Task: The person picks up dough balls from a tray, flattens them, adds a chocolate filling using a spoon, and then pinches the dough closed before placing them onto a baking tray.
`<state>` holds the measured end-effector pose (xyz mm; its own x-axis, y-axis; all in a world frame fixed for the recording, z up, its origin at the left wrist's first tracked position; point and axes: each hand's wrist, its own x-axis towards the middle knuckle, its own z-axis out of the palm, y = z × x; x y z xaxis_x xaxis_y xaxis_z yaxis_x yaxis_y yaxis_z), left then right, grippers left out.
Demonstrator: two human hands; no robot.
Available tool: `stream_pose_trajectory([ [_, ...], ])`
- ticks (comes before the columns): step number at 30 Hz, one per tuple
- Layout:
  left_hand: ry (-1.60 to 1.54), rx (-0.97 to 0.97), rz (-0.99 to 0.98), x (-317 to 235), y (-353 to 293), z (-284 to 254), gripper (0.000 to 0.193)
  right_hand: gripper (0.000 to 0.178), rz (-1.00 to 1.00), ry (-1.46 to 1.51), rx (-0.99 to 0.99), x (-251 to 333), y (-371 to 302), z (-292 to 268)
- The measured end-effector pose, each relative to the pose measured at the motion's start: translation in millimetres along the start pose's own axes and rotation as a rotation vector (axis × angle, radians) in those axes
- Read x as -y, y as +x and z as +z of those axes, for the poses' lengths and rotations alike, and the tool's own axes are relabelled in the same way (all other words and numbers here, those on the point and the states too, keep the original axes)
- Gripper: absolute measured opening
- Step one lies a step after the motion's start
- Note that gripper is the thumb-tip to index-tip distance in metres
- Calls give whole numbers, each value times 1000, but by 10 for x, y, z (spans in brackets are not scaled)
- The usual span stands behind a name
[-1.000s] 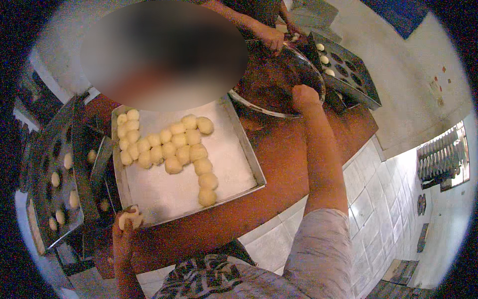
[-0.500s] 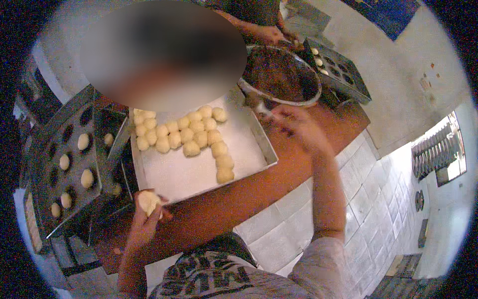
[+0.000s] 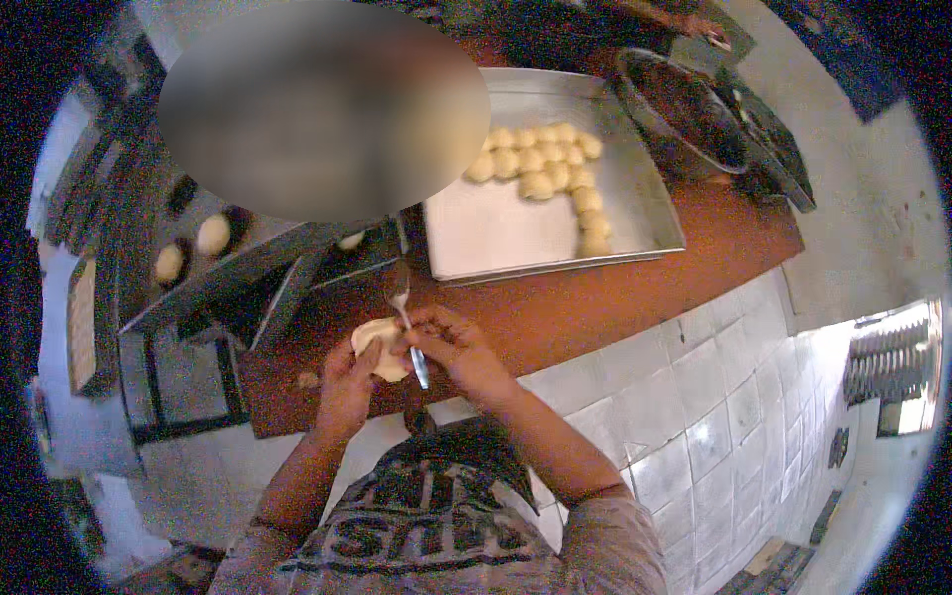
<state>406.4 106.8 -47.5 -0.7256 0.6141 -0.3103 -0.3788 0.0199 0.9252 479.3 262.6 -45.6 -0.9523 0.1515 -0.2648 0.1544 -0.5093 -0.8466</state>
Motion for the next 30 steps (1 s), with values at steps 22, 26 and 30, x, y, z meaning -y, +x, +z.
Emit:
stream_pose_trajectory([
  [22,-804,-61,77,285,-15,342,53,55,-312,-1520,-97,-137,-590,-1090],
  [26,-675,47,73,77,-130,667,64,56,-530,-1454,-140,402,-447,-819],
  [30,-258,151,243,75,-347,860,64,53,-695,-1160,24,715,-445,-383],
])
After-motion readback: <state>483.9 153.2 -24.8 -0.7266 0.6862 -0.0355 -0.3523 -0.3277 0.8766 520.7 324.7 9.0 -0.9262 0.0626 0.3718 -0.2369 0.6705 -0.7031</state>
